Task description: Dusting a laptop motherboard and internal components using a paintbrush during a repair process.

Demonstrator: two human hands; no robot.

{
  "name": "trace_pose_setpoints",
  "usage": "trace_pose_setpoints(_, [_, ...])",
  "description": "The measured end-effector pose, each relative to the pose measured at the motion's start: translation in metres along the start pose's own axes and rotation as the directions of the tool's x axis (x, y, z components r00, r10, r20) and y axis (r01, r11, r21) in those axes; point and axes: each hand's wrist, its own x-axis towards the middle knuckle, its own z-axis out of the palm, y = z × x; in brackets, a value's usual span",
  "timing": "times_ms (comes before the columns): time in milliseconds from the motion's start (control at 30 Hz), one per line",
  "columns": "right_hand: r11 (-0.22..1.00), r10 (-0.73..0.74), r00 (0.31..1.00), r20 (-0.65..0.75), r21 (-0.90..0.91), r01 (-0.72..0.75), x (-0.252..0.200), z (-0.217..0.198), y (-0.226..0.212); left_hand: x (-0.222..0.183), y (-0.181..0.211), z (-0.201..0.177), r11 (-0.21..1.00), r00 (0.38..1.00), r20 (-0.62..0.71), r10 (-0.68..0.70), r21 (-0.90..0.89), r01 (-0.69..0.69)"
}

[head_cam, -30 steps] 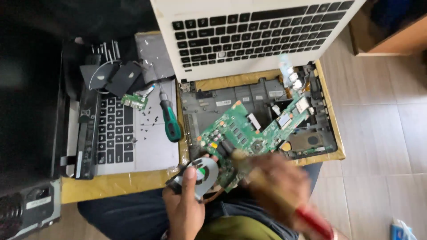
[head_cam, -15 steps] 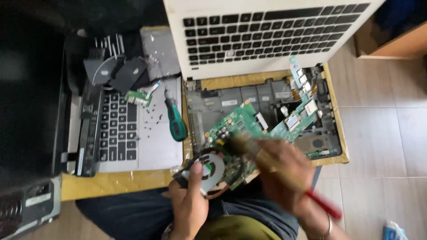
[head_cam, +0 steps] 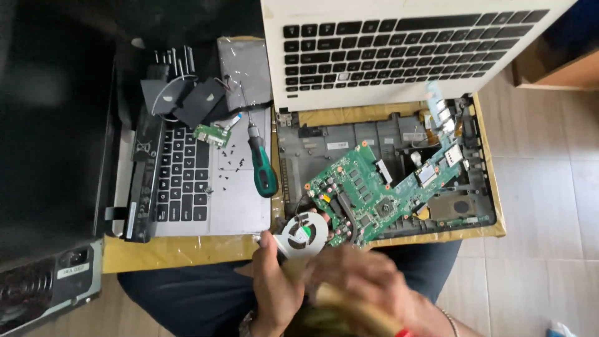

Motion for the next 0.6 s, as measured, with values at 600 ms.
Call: trace_pose_setpoints(600, [0.944,-0.008,0.999,0.043,-0.329,0.022,0.014,-0.012,-0.003,-0.013,-0.023,-0.003,0.935,0.919,-0.265,-0.29,0.127,0.332])
